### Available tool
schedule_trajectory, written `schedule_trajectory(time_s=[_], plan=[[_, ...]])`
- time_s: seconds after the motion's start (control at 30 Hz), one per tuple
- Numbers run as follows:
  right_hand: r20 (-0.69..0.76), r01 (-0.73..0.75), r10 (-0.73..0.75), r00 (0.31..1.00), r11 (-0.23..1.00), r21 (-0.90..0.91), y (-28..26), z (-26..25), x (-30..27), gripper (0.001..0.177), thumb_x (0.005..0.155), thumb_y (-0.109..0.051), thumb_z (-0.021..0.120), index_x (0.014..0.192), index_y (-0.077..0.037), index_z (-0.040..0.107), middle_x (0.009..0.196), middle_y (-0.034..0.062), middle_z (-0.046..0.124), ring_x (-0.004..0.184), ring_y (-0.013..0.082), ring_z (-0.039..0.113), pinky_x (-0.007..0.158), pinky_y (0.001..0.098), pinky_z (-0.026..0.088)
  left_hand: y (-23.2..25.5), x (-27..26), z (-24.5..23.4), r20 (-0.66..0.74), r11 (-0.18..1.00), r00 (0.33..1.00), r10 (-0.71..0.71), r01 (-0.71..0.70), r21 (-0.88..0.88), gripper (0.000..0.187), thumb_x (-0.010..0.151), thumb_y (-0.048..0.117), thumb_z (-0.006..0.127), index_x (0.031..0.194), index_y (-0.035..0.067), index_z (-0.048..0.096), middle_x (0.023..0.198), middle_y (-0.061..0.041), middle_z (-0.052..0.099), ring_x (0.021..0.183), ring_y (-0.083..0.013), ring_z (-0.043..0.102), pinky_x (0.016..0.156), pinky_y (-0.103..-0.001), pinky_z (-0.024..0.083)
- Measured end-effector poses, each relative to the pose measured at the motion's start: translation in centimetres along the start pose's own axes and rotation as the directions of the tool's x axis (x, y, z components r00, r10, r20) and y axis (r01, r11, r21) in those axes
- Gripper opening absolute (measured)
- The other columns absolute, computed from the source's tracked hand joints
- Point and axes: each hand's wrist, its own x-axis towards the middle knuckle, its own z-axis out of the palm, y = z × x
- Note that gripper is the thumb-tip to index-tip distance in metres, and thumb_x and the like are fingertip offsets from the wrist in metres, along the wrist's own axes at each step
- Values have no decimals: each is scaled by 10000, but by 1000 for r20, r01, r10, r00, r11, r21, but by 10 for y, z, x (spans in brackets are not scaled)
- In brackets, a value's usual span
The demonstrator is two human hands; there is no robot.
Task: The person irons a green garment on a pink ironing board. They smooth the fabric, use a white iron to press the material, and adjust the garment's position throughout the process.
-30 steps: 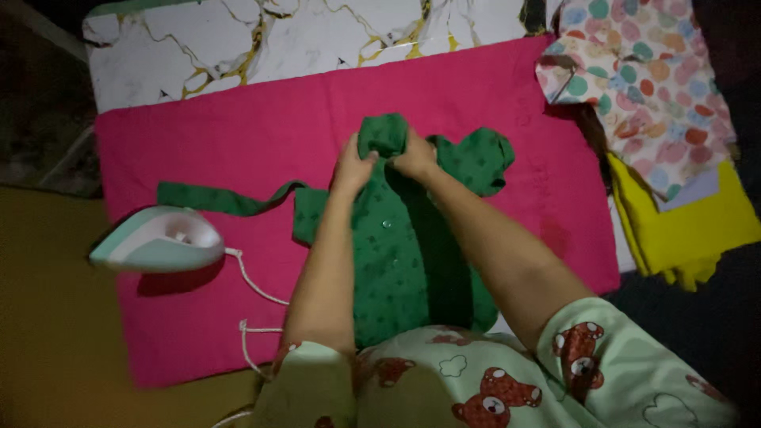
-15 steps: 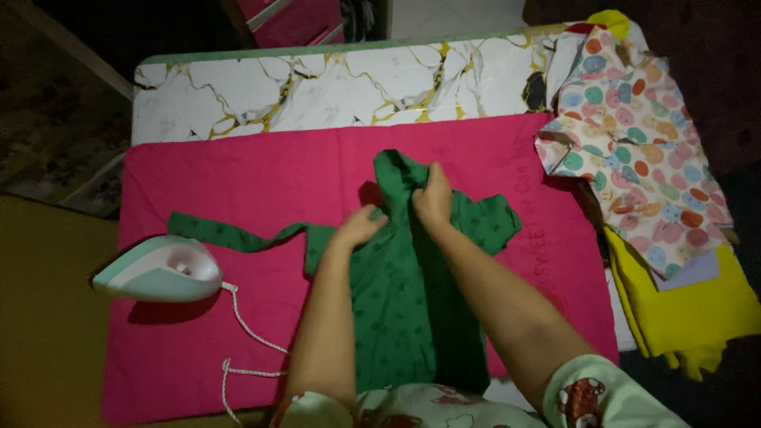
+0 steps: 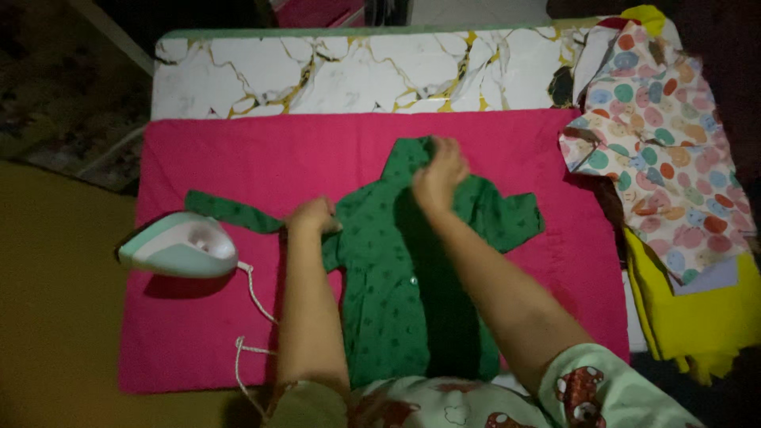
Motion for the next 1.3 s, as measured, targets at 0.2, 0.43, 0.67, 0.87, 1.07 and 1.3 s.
schedule_trajectory(time_s=[0.2, 0.43, 0.67, 0.87, 1.07, 1.3], plan=[[344, 568, -582, 737, 809, 152, -52, -1, -50, 562, 622, -245, 715, 1173, -137, 673, 1233, 208, 596, 1278, 494, 507, 979, 753, 356, -35, 44, 40, -163, 999, 986, -34, 36, 5, 308, 917, 217, 683, 1202, 114, 734, 1242, -192, 716, 1126, -403, 685, 916, -530, 559], [580, 274, -58, 813, 916, -292, -18, 11, -58, 291, 898, -188, 620, 1177, -105, 639, 1224, 136, 599, 1181, 368, 552, 925, 552, 443, -69, 1, 3, -531, 968, 812, -241, 162, -192, 329, 941, 145, 571, 1251, 67, 650, 1327, -196, 630, 1241, -401, 585, 994, -578, 467], [391, 382, -422, 818, 906, 180, -111, 7, -61, 573, 750, -125, 619, 1322, -90, 598, 1358, 212, 572, 1169, 428, 578, 882, 493, 533, -33, 17, 26, -545, 995, 832, -102, 79, -66, 417, 984, 156, 534, 1398, 123, 564, 1385, -125, 586, 1350, -339, 485, 1175, -722, 73], [603, 175, -303, 738, 949, 262, -149, 39, -69, 609, 901, -156, 661, 1466, -73, 450, 1435, 294, 505, 1028, 496, 625, 828, 525, 538, -63, -15, 24, -233, 975, 948, -217, 220, -12, 724, 816, 360, 794, 1447, 142, 512, 1465, -87, 536, 1422, -327, 404, 1143, -654, 168], [599, 203, -272, 753, 962, 181, -102, 94, -70, 574, 843, -83, 731, 1376, -126, 521, 1291, 225, 604, 1165, 443, 636, 975, 492, 540, -80, -44, 11, -356, 977, 935, -5, -72, -201, 365, 906, 224, 682, 1265, 162, 696, 1261, -160, 703, 1168, -372, 664, 1002, -528, 523], [457, 156, -363, 812, 889, 430, -137, 47, -49, 1008, 616, 94, 715, 1526, -21, 297, 1590, 409, 159, 1382, 652, 242, 937, 547, 508, -65, -52, -11, -878, 889, 477, 40, -419, -187, 537, 868, 89, 696, 1367, 43, 500, 1374, -285, 534, 1131, -472, 590, 873, -524, 515]])
